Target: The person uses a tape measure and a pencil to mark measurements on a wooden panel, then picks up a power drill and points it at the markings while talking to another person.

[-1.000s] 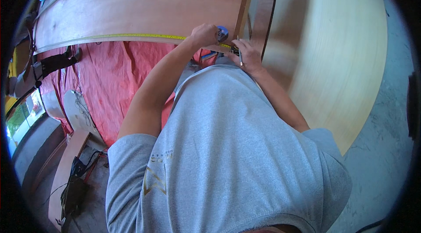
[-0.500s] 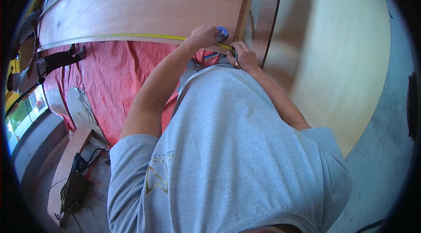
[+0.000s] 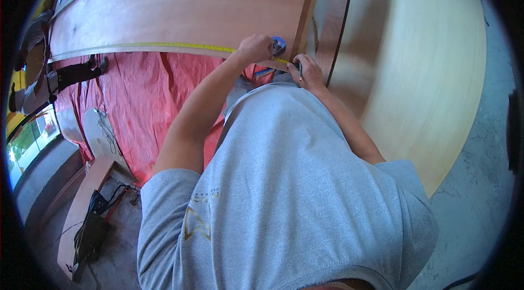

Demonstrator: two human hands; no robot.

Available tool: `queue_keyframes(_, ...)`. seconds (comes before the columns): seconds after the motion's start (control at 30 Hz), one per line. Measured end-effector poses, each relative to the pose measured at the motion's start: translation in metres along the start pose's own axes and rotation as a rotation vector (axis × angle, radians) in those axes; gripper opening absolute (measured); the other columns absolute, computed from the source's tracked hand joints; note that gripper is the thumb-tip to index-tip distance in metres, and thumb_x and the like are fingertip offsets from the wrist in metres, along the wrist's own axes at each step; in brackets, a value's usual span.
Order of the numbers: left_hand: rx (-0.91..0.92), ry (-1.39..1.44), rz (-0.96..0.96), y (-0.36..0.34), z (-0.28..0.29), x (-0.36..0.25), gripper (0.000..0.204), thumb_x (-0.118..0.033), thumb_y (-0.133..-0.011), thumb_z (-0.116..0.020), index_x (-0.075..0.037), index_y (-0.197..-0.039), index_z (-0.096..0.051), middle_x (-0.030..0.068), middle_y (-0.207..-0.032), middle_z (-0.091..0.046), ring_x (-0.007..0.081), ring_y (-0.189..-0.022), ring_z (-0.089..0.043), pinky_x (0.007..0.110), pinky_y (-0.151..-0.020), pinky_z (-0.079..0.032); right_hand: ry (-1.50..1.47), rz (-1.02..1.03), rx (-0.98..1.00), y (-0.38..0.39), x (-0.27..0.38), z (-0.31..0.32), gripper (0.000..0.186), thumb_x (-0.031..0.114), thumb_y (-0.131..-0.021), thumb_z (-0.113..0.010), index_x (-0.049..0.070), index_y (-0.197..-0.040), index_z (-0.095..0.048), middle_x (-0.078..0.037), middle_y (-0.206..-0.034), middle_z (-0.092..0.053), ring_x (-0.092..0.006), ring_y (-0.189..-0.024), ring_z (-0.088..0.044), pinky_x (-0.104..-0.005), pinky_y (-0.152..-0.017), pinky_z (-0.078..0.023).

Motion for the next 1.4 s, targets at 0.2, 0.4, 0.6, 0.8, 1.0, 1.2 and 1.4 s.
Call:
queue_keyframes(0.2, -0.028, -0.009, -0.044, 0.005, 0.0, -0.005, 0.023, -0.028, -0.079, -0.075, -0.012, -0.095, -0.08, 0.0168, -0.092, -0.077, 0.0384, -0.087, -0.076, 0.053, -0.079, -0.06, 0.015, 0.054, 0.031, -0.003, 0.002, 0.007, 0.017, 0.024, -0.096, -0.072, 0.007, -0.1, -0.07, -0.015, -0.096, -0.069, -0.0381, -0.091, -0.069, -0.0484, -0.078, -0.055)
queue_keyframes(0.4, -0.008, -0.018, -0.02, 0.003, -0.007, -0.006, 0.022, -0.027, -0.082, -0.07, -0.011, -0.093, -0.079, 0.0204, -0.092, -0.076, 0.0401, -0.091, -0.075, 0.053, -0.081, -0.061, -0.013, 0.108, 0.058, -0.007, -0.015, -0.002, 0.019, 0.027, -0.095, -0.071, 0.008, -0.097, -0.073, -0.015, -0.098, -0.069, -0.0382, -0.092, -0.069, -0.049, -0.078, -0.057)
queue_keyframes(0.6, -0.044, 0.027, 0.029, 0.009, -0.009, -0.006, 0.019, -0.02, -0.082, -0.069, -0.01, -0.096, -0.077, 0.0185, -0.094, -0.077, 0.0399, -0.09, -0.075, 0.053, -0.08, -0.06, 0.06, 0.128, 0.107, -0.006, -0.004, 0.005, 0.019, 0.028, -0.096, -0.071, 0.01, -0.1, -0.076, -0.014, -0.098, -0.069, -0.036, -0.093, -0.07, -0.048, -0.08, -0.059)
queue_keyframes(0.8, -0.048, 0.01, 0.027, 0.006, 0.003, -0.002, 0.021, -0.022, -0.081, -0.073, -0.011, -0.098, -0.077, 0.0166, -0.096, -0.077, 0.0377, -0.092, -0.075, 0.051, -0.082, -0.06, 0.122, 0.136, 0.127, -0.015, -0.007, -0.006, 0.018, 0.027, -0.095, -0.07, 0.013, -0.104, -0.075, -0.014, -0.1, -0.069, -0.0343, -0.097, -0.07, -0.0467, -0.082, -0.058)
queue_keyframes(1.0, 0.154, -0.119, 0.186, 0.006, -0.01, -0.011, 0.032, -0.037, -0.08, -0.08, -0.012, -0.099, -0.082, 0.0112, -0.101, -0.08, 0.0334, -0.095, -0.077, 0.049, -0.078, -0.062, 0.026, 0.18, 0.134, -0.007, -0.01, -0.01, 0.021, 0.029, -0.099, -0.067, 0.01, -0.105, -0.074, -0.015, -0.101, -0.068, -0.0393, -0.097, -0.068, -0.05, -0.082, -0.055)
queue_keyframes(1.2, -0.03, -0.046, 0.021, 0.007, -0.026, -0.002, 0.032, -0.03, -0.075, -0.081, -0.013, -0.102, -0.079, 0.0147, -0.097, -0.078, 0.0377, -0.092, -0.076, 0.051, -0.079, -0.061, 0.084, 0.14, 0.199, -0.004, -0.006, -0.012, 0.023, 0.03, -0.098, -0.068, 0.009, -0.1, -0.076, -0.019, -0.098, -0.069, -0.0414, -0.093, -0.069, -0.053, -0.079, -0.055)
queue_keyframes(1.4, 0.001, -0.041, 0.081, 0.006, -0.017, -0.004, 0.037, -0.027, -0.071, -0.089, -0.015, -0.105, -0.081, 0.0139, -0.102, -0.079, 0.0355, -0.099, -0.076, 0.048, -0.081, -0.061, 0.094, 0.122, 0.211, -0.012, -0.008, -0.015, 0.025, 0.032, -0.099, -0.067, 0.009, -0.098, -0.077, -0.019, -0.096, -0.07, -0.0415, -0.091, -0.069, -0.053, -0.078, -0.056)
Point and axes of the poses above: each hand's wrist, its own y-axis away from the middle knuckle, its own z-axis out of the back of the hand, x = y × z, the point moved 5 cm from there along -y, towards the middle knuckle
